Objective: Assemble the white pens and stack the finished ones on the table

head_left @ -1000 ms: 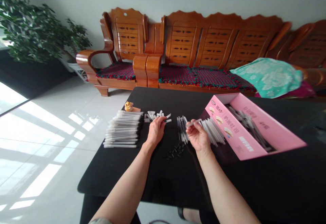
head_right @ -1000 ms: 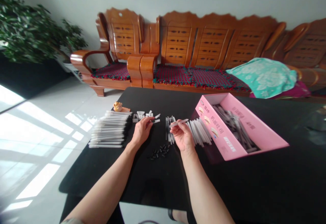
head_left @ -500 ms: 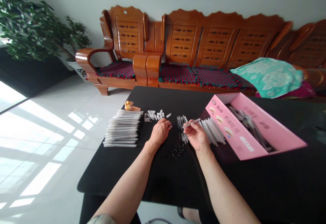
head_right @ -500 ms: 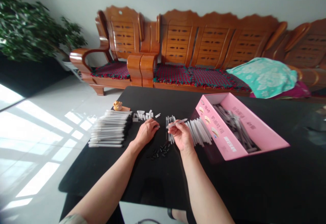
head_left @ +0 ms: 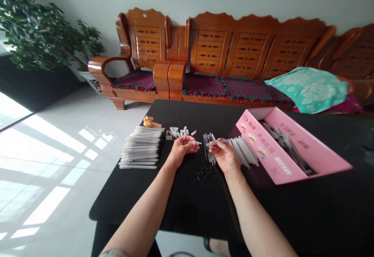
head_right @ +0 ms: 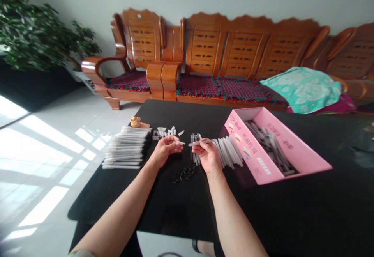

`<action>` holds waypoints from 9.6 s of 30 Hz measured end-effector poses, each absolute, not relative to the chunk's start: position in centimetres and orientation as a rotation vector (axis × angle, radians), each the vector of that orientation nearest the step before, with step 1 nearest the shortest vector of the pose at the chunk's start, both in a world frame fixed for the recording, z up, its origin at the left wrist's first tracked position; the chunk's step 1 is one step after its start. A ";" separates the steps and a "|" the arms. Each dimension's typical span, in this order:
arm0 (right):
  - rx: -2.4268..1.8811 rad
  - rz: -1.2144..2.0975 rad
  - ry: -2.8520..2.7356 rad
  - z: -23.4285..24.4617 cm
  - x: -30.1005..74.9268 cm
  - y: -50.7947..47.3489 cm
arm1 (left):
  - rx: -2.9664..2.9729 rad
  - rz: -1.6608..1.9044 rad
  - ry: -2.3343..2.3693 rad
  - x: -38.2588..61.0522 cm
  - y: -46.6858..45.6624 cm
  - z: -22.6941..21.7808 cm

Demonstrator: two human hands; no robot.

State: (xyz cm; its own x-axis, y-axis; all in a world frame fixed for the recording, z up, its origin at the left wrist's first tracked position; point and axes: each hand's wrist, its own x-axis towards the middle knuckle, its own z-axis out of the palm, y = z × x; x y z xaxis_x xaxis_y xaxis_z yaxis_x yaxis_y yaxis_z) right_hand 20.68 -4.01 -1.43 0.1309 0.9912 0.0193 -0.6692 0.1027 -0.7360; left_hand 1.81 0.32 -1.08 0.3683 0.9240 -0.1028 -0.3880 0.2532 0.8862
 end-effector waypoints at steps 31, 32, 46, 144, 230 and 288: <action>-0.768 1.223 -0.705 -1.4 20.1 -4.0 | 0.909 0.978 0.725 2.6 -0.8 -0.2; -0.769 1.220 -0.703 -1.3 20.1 -4.0 | 0.919 0.977 0.734 2.6 -0.8 -0.1; -0.782 1.208 -0.708 -1.5 20.3 -3.9 | 1.001 1.020 0.798 2.3 -0.3 -0.2; -0.839 1.240 -0.752 -1.3 19.9 -4.2 | 1.362 0.964 0.876 2.6 -0.6 -0.8; -0.911 1.323 -0.775 -0.7 19.8 -4.7 | 2.249 1.020 1.767 -0.2 1.1 -1.3; -1.309 0.909 -1.469 0.2 19.0 -5.5 | 1.075 1.186 0.980 2.1 0.1 -0.4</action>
State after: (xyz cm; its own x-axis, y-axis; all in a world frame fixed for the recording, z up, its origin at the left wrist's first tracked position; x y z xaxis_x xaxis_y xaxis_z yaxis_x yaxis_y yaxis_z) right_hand 18.99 -5.47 0.25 0.0082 0.9863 0.1650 0.2924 0.1554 -0.9436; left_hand 2.09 0.06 -0.36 0.1260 0.9917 -0.0270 -0.2132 0.0537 0.9755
